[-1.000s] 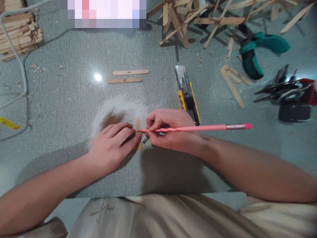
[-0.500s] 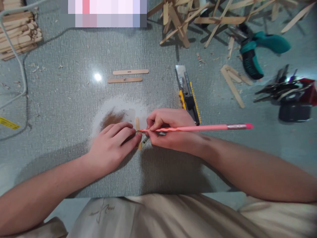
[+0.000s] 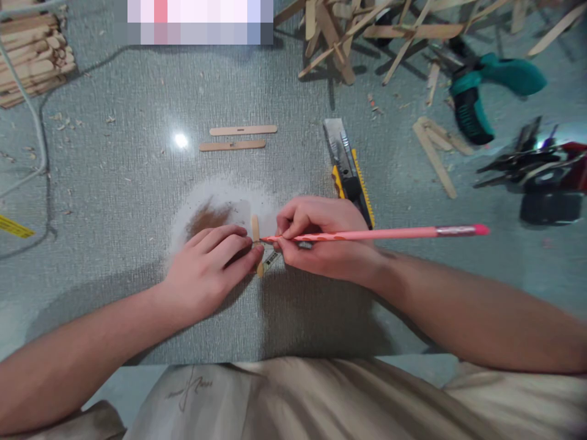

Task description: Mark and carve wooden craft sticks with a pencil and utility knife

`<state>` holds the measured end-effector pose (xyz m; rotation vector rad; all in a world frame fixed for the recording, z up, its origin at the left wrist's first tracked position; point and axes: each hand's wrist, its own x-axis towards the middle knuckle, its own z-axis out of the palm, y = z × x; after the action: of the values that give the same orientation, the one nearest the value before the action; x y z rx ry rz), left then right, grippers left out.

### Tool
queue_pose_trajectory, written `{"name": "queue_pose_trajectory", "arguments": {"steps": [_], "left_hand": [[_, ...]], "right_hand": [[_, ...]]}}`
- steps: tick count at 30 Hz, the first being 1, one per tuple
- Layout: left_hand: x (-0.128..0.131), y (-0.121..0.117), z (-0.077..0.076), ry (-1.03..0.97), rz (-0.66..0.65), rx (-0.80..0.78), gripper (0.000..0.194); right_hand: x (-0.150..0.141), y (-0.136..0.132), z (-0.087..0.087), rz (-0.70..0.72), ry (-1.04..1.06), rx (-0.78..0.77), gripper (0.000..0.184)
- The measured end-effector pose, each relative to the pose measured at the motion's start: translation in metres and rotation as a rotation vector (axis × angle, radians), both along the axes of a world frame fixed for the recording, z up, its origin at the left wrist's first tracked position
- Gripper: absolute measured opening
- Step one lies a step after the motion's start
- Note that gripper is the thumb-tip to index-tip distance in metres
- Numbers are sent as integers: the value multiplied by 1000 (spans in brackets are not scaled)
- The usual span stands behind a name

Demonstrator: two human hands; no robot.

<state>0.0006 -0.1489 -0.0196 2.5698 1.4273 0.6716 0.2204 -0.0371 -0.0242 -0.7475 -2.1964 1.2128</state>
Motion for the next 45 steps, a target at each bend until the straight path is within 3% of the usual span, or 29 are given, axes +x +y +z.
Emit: {"name": "queue_pose_trajectory", "arguments": {"steps": [37,45], "left_hand": [[-1,0,-2,-29,-10,4,15],[-1,0,5,-17,-72,-15,16]], "right_hand": [[1,2,-1,28,47,3,25],[1,2,0,15,56,-12,27]]}}
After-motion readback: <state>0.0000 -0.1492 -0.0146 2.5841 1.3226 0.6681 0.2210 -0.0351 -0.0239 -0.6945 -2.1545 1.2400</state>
